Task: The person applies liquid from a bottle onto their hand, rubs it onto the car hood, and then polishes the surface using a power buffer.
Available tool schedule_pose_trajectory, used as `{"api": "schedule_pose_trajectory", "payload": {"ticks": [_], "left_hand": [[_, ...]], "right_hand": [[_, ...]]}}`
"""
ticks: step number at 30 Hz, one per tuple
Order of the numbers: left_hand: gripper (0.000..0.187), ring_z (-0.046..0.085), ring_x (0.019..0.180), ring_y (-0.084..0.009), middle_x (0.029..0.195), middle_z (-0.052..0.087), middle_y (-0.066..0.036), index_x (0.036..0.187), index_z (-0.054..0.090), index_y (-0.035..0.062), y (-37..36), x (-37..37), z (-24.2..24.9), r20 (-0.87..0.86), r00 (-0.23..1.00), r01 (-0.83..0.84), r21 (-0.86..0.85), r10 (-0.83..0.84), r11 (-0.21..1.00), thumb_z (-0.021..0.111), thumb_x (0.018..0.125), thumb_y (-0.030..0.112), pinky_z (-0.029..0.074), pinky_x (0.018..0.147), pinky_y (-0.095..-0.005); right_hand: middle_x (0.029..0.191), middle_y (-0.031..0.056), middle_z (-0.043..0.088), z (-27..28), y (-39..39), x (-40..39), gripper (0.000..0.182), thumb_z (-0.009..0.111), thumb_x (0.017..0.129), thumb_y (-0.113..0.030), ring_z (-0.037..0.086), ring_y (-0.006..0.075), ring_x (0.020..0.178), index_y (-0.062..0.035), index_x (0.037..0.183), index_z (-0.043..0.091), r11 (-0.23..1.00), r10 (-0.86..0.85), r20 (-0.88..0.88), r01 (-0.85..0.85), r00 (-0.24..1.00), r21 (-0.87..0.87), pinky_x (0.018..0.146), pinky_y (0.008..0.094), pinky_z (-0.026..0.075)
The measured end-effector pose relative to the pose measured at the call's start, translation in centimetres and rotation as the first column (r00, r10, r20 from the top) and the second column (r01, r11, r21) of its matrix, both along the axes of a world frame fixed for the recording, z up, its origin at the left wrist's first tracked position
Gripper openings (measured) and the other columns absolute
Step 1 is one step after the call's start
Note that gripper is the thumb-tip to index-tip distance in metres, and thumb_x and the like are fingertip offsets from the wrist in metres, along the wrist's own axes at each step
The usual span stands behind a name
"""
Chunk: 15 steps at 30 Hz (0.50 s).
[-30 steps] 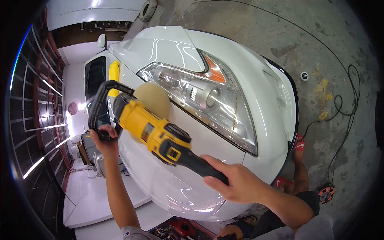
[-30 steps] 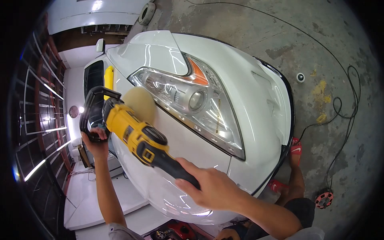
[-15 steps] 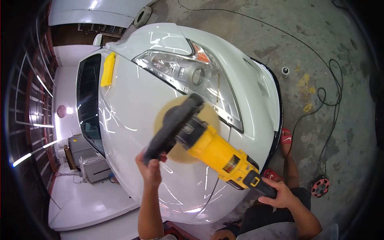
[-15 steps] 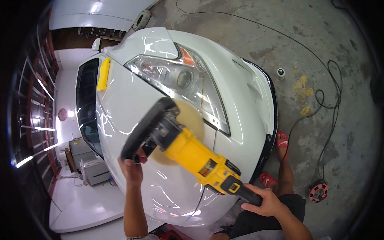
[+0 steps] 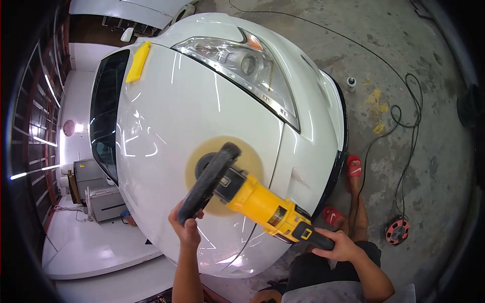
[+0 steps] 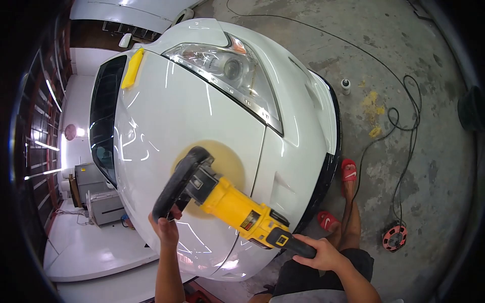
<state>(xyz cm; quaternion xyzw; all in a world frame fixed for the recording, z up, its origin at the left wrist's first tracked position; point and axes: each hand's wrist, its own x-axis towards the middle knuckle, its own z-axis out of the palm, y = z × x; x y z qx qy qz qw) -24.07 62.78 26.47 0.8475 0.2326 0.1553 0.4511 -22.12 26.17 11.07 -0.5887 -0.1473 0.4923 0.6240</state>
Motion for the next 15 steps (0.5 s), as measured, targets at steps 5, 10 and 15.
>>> {"api": "schedule_pose_trajectory", "payload": {"ticks": [5, 10, 15], "left_hand": [[0.086, 0.056, 0.061, -0.0108, 0.069, 0.060, -0.004, 0.097, 0.065, -0.0075, 0.4, -1.2, 0.4, -0.019, 1.000, -0.012, -0.014, 0.012, 1.000, 0.066, 0.072, 0.075, 0.042, 0.055, -0.0250], [0.080, 0.055, 0.064, -0.0106, 0.072, 0.058, -0.004, 0.092, 0.063, -0.0066, 0.9, 0.7, -1.1, -0.038, 0.991, 0.129, -0.063, -0.132, 0.990, 0.067, 0.073, 0.071, 0.041, 0.057, -0.0243], [0.083, 0.057, 0.070, -0.0108, 0.076, 0.060, -0.007, 0.086, 0.061, -0.0076, 1.1, -1.3, -2.0, 0.072, 0.996, 0.053, -0.028, -0.051, 0.998, 0.068, 0.070, 0.074, 0.043, 0.060, -0.0257]], "right_hand": [[0.082, 0.0044, 0.068, 0.1, 0.4, -1.7, 0.062, 0.080, 0.078, -0.017, 0.063, 0.0092, 0.073, 0.0014, 0.130, 0.054, 1.000, -0.026, 0.002, 0.026, 1.000, 0.007, 0.072, 0.0249, 0.049], [0.082, 0.0066, 0.070, -0.4, 0.3, -4.7, 0.053, 0.078, 0.079, -0.020, 0.067, 0.0119, 0.075, -0.0055, 0.127, 0.060, 0.992, -0.093, 0.032, 0.095, 0.995, -0.084, 0.072, 0.0265, 0.051], [0.071, 0.0076, 0.067, 0.0, 0.6, -5.5, 0.030, 0.076, 0.079, -0.018, 0.065, 0.0112, 0.066, -0.0032, 0.104, 0.068, 0.985, -0.004, -0.026, 0.000, 1.000, -0.171, 0.064, 0.0274, 0.049]]}}
